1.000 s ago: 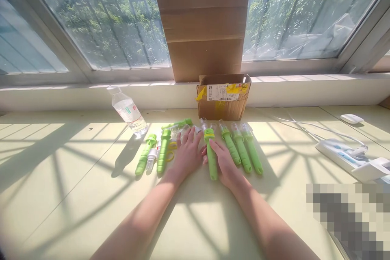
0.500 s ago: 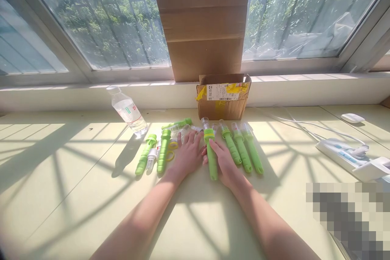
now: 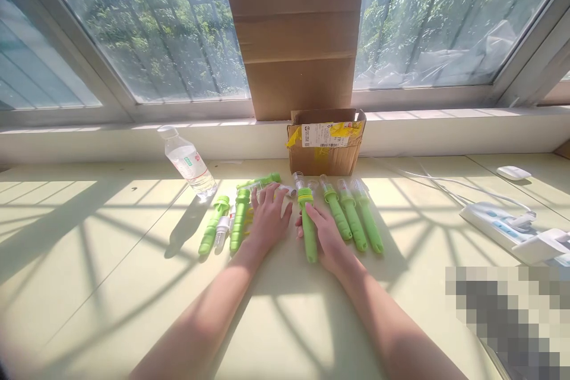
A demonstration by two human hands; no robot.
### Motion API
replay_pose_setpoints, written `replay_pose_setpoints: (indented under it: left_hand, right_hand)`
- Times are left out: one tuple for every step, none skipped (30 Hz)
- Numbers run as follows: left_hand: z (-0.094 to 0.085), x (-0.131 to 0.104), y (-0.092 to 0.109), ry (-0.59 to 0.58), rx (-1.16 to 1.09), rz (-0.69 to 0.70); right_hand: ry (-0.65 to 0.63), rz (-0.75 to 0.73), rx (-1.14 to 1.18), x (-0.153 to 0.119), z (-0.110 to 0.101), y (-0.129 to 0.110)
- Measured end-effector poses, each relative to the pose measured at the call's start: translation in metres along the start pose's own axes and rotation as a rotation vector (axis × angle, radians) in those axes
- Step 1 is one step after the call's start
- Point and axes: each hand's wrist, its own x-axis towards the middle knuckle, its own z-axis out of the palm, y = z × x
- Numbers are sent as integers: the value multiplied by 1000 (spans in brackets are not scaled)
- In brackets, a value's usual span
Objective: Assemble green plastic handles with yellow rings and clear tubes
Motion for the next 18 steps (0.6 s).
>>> replay_pose_setpoints:
  left_hand:
    - [0,1,-1,5,1,-7]
    - [0,1,-1,-5,0,-2]
    - [1,1,-2,-28,-6,15]
    - [2,0,-2,-58,-14,38]
    - [3,-1,-2,-88,-25,60]
    - [4,-1,-2,-114,-36,78]
    - [4,-2,-2,-135,-46,89]
    - [5,-3,-2,-150,-53,96]
    - [5,-3,-2,-157,-56,98]
    - [4,-3,-2,-156,-58,95]
    - [3,-3,-2,-146,-58,87]
    - [2,-3,-1,-128,-58,78]
    - [1,-3,-1,-107,-58,69]
    - [1,-3,0,-82,-57,60]
    - [0,-3,0,-56,-55,50]
    - [1,-4,0,-37,-52,42]
    - [1,-4,0,-29,-48,44]
    - [2,-4,0,-34,-45,53]
  right_hand:
    - [-1,-2,-4,0,0,0]
    - [-5,-5,-5,0,0,0]
    - [-12,-8,-3,-1,0,0]
    - [-18,-13,0,-1,0,0]
    - [-24,-19,3,-1,0,1]
    - [-30,-26,4,-1,0,1]
    - [-33,-32,3,-1,1,1]
    - [-35,-36,1,-1,1,1]
    - [-35,-39,-3,-1,1,1]
    - [-32,-41,-9,-1,1,1]
    - [-27,-39,-12,-1,1,2]
    - [-22,-35,-12,-1,1,2]
    - [-18,-29,-9,0,0,2]
    - [-16,-22,-5,0,0,2]
    - [-17,-16,1,-1,0,2]
    - [-18,-11,6,-1,0,2]
    - [-21,-8,10,-1,1,1]
    - [-23,-5,12,-1,1,1]
